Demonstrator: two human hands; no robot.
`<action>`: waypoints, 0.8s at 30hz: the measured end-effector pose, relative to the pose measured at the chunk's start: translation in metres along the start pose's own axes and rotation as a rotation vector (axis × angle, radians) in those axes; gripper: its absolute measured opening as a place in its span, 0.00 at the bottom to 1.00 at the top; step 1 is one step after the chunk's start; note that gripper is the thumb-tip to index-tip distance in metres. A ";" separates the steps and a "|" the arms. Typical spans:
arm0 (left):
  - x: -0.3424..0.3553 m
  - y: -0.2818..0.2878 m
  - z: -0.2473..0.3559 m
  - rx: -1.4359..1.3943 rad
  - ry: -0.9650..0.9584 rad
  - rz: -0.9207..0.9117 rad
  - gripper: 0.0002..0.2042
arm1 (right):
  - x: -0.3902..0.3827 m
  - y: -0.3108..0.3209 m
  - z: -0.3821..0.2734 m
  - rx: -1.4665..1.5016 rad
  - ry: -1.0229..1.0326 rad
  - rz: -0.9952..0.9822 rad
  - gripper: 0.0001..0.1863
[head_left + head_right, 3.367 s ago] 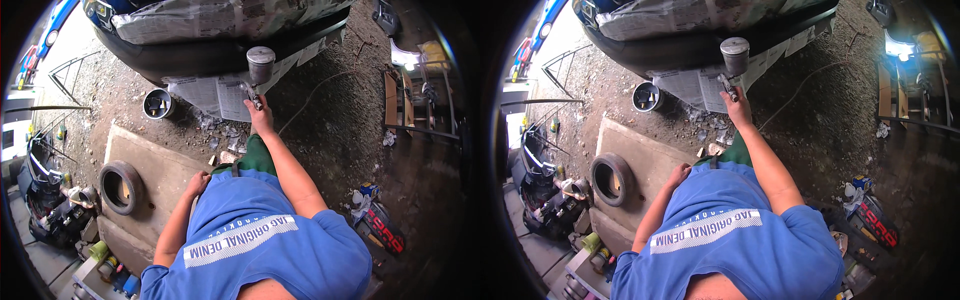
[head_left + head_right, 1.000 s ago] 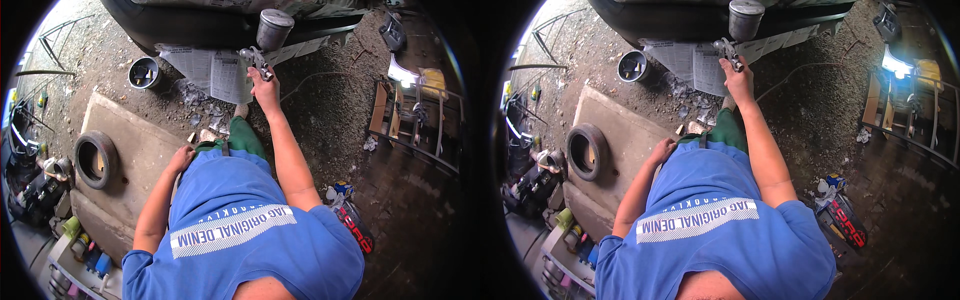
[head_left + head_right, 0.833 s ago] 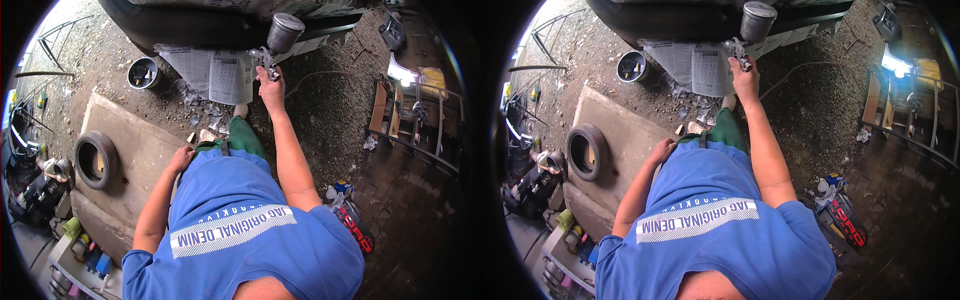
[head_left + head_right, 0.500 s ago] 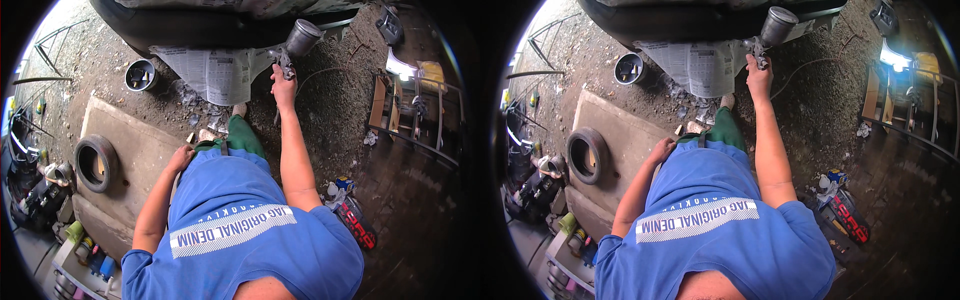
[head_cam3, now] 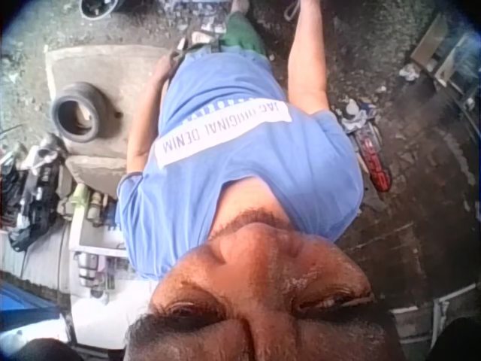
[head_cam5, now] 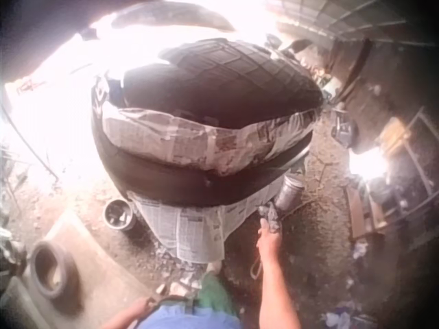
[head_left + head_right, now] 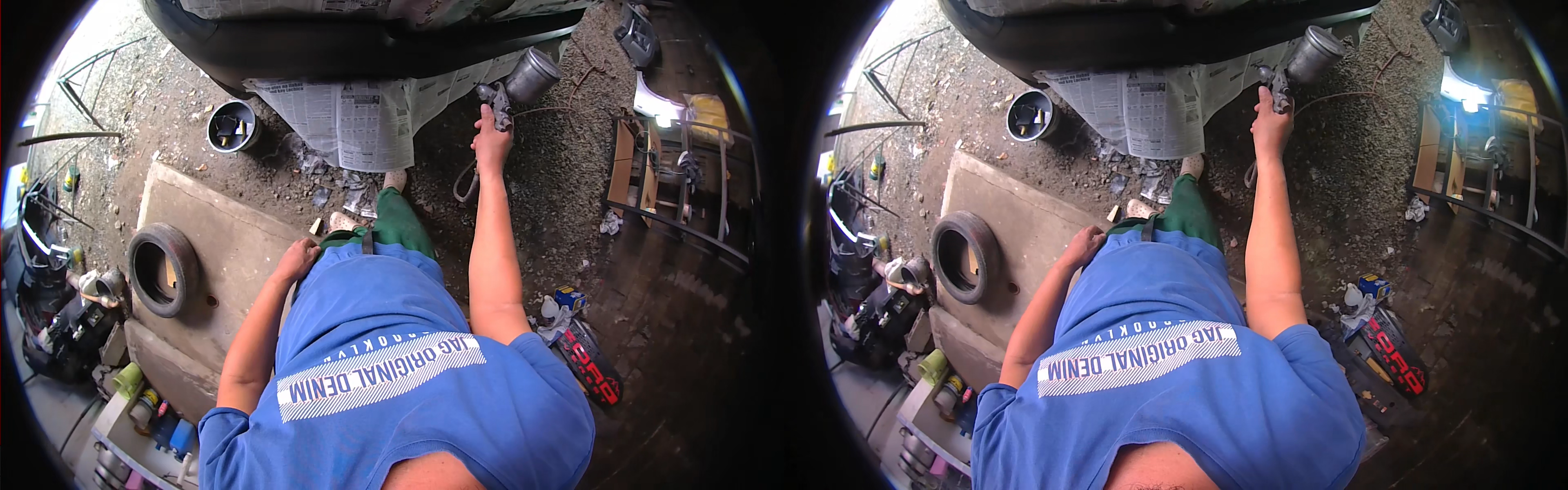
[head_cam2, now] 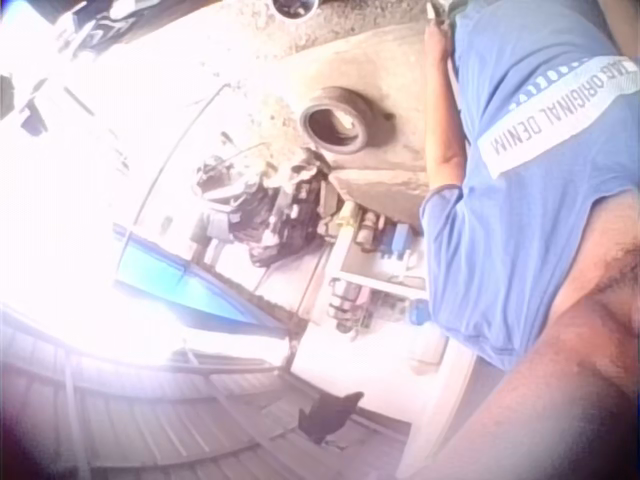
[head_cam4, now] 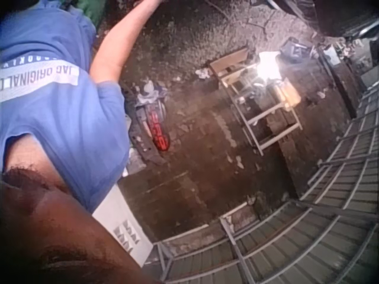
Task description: The person uses a spray gun to apply paint to the front bumper of a car, then applies masking tape and newspaper to the hood.
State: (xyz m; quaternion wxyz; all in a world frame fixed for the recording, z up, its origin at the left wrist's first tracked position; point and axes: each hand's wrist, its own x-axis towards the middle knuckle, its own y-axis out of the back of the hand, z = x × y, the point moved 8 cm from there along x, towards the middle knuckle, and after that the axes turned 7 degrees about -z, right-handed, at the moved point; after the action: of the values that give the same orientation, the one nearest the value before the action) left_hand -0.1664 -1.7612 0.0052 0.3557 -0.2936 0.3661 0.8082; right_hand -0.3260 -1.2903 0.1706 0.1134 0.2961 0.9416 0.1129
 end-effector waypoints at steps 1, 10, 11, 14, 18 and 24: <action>-0.001 0.000 0.001 -0.002 0.002 -0.003 0.19 | 0.000 0.003 0.000 -0.005 -0.003 0.023 0.17; -0.006 0.001 -0.001 0.034 -0.022 -0.008 0.18 | -0.014 0.008 0.022 0.019 -0.029 -0.042 0.20; -0.005 0.002 -0.003 0.047 -0.012 -0.016 0.18 | -0.016 0.007 0.028 0.020 -0.028 -0.053 0.20; -0.007 0.001 -0.008 0.062 -0.002 -0.041 0.18 | -0.020 0.003 0.043 0.075 0.019 -0.089 0.19; -0.009 0.007 -0.013 0.117 0.026 -0.049 0.18 | -0.024 -0.008 0.063 0.096 0.033 -0.134 0.18; -0.012 0.012 -0.005 0.166 0.003 -0.050 0.18 | -0.023 -0.026 0.094 0.072 0.007 -0.199 0.17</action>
State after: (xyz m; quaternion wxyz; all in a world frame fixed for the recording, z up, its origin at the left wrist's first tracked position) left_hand -0.1681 -1.7749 0.0160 0.3984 -0.2732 0.4250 0.7656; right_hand -0.2952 -1.3103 0.0778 0.1101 0.2046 0.9703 0.0679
